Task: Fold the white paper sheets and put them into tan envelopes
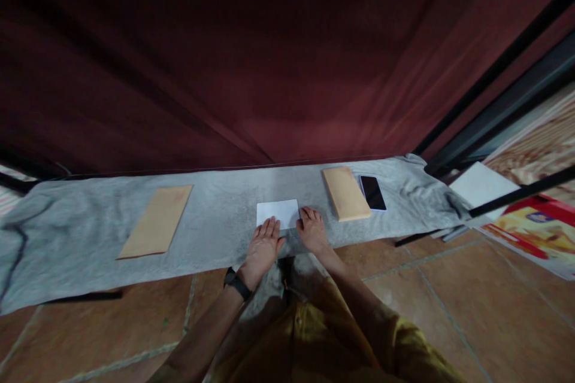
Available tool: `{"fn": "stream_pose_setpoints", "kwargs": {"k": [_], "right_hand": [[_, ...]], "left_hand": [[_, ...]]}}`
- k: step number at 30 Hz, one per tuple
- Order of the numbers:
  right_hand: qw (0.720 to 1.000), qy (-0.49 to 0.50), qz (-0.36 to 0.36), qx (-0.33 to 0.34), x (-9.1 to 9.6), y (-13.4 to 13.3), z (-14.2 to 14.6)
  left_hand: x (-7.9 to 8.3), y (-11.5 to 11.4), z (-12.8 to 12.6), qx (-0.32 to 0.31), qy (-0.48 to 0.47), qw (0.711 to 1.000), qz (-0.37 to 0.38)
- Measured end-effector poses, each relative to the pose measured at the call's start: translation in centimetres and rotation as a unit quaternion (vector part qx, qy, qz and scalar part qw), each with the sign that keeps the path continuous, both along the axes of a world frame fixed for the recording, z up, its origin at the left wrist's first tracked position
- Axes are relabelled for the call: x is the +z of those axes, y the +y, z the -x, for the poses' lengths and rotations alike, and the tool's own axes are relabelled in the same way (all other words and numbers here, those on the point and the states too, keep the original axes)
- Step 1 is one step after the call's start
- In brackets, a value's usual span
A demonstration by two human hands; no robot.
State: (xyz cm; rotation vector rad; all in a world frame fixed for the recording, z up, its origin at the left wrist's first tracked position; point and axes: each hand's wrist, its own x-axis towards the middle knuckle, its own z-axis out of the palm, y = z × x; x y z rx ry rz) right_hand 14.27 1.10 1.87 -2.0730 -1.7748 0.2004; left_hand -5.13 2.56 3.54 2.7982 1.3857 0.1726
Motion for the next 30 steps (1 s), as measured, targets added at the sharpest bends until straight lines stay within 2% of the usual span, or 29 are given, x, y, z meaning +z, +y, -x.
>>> {"fn": "stream_pose_setpoints", "kwargs": {"k": [2, 4, 7, 10, 14, 19, 24, 28, 30], "right_hand": [[0.998, 0.052, 0.000, -0.018, 0.1, 0.7, 0.5], [0.986, 0.161, -0.012, -0.039, 0.1, 1.5, 0.8], [0.948, 0.312, -0.025, -0.055, -0.2, 2.3, 0.9], [0.924, 0.376, -0.042, -0.055, -0.5, 2.4, 1.0], [0.870, 0.480, -0.085, -0.069, -0.7, 2.0, 1.6], [0.856, 0.503, -0.090, -0.078, -0.8, 1.9, 1.9], [0.850, 0.509, -0.111, -0.075, -0.4, 1.7, 1.8], [0.832, 0.526, -0.145, -0.098, -0.1, 1.3, 1.2], [0.815, 0.544, -0.156, -0.124, 0.1, 1.1, 0.8]], "left_hand": [[0.7, 0.2, -0.9, 0.019, 0.013, 1.000, 0.016], [1.4, 0.4, -1.8, 0.032, 0.023, 0.999, 0.029], [2.1, 0.5, -2.8, 0.045, 0.032, 0.998, 0.041], [2.4, 0.7, -3.4, 0.056, 0.040, 0.997, 0.047], [2.7, 1.0, -4.2, 0.044, 0.059, 0.997, 0.036], [3.0, 1.5, -5.3, -0.011, 0.105, 0.994, 0.033], [3.6, 1.3, -6.2, -0.041, 0.100, 0.994, 0.036], [5.1, 0.9, -5.8, -0.042, 0.082, 0.995, 0.021], [6.2, 1.1, -5.2, -0.011, 0.043, 0.999, 0.008]]}}
